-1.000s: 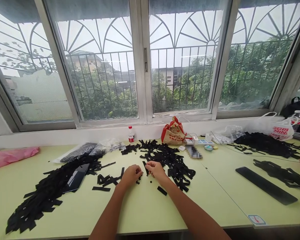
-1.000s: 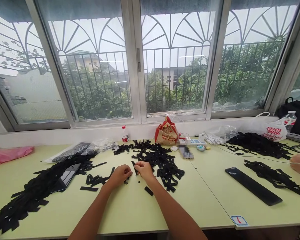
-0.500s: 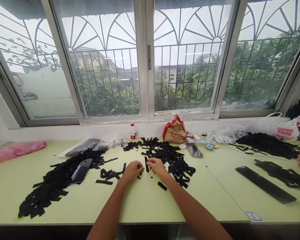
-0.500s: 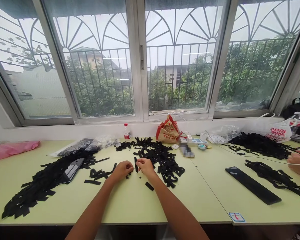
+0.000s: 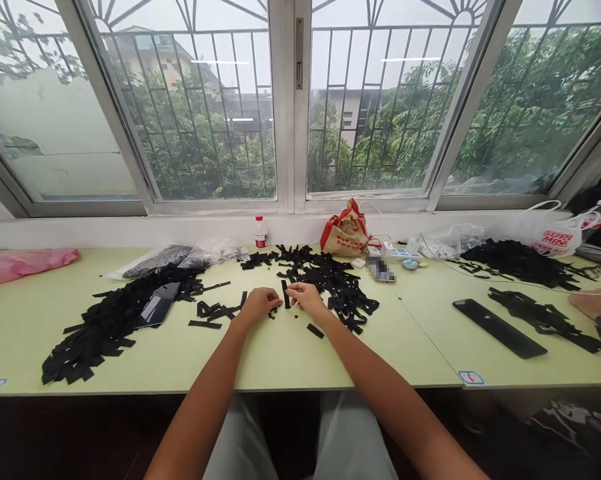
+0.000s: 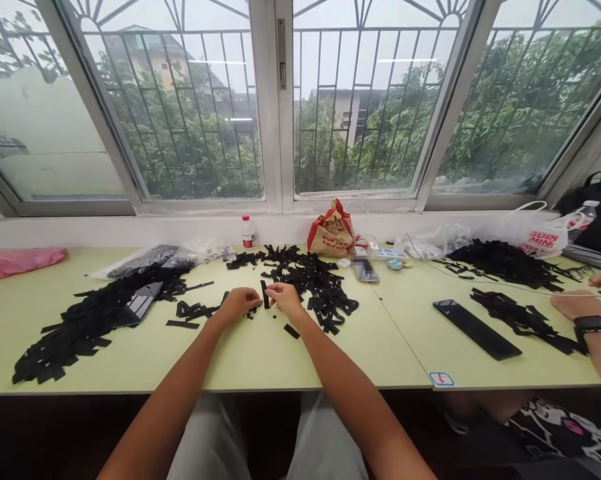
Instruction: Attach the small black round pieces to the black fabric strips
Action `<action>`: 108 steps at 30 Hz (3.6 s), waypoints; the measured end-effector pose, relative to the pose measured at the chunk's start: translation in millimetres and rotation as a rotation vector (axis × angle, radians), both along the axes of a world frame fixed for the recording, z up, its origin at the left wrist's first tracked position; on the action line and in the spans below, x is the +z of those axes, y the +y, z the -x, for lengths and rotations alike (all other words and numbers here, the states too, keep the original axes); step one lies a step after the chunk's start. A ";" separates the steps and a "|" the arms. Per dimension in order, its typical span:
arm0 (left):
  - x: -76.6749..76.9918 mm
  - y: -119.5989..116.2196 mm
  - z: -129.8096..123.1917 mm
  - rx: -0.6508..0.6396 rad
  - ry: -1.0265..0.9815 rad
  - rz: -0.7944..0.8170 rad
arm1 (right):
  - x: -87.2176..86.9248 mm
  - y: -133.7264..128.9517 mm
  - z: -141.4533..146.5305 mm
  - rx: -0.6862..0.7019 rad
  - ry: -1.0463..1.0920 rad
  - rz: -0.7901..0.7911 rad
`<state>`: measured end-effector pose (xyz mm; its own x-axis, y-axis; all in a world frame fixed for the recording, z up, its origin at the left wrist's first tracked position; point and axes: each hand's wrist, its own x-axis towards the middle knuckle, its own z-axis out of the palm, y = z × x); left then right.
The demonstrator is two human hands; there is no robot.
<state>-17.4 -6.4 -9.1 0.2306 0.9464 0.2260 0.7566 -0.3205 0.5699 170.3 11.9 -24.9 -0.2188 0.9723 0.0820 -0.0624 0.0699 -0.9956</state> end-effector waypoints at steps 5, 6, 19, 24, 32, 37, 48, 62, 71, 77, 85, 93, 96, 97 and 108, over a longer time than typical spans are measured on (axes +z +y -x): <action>-1.9 4.5 0.8 -0.024 0.022 -0.020 | 0.6 -1.0 -2.3 0.012 -0.002 -0.018; -2.1 5.0 0.9 -0.026 0.023 -0.020 | 0.0 -0.6 -2.7 0.012 0.005 -0.024; 1.1 0.8 -4.1 0.019 -0.173 0.024 | 2.2 -1.1 -5.5 0.021 -0.048 -0.013; 2.9 0.5 -6.8 0.037 -0.299 0.068 | 0.7 1.0 -5.2 0.025 -0.042 -0.016; 7.0 -0.5 -7.5 -0.013 -0.350 0.089 | -1.2 0.9 -2.5 0.021 -0.051 -0.072; 9.6 -2.9 -9.4 -0.056 -0.345 0.065 | 0.8 0.0 -0.9 0.014 -0.071 -0.063; 8.3 -3.5 -9.3 -0.065 -0.355 0.051 | 9.8 -8.6 -2.9 0.050 -0.077 -0.036; 7.0 -4.5 -11.1 -0.060 -0.306 0.020 | 11.0 -4.8 1.6 -0.053 0.051 -0.052; 11.8 -5.2 -11.6 -0.045 -0.397 0.036 | 6.3 -3.8 2.4 0.006 0.031 -0.101; 11.6 -5.5 -12.1 -0.058 -0.417 0.054 | 5.6 -6.0 2.2 0.049 -0.021 -0.080; 12.1 -5.6 -12.8 -0.031 -0.412 0.075 | 5.4 -5.7 1.9 0.054 -0.032 -0.123; 7.2 -3.8 -11.5 -0.015 -0.402 0.062 | 1.6 -4.1 1.5 0.047 -0.054 -0.149; 10.6 -5.5 -12.3 0.003 -0.402 0.072 | 2.1 -4.0 1.7 0.056 -0.049 -0.156; 11.9 -6.2 -12.8 0.013 -0.397 0.068 | 2.0 -3.8 1.8 0.058 -0.044 -0.157; 13.1 -9.4 -16.8 0.064 -0.225 -0.252 | 4.2 -3.3 -1.8 0.072 0.001 -0.067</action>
<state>-0.6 -15.8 4.0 0.0904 0.8651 0.4934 0.6439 -0.4288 0.6337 172.2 8.6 -20.7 -0.2876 0.9464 0.1469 -0.0706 0.1321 -0.9887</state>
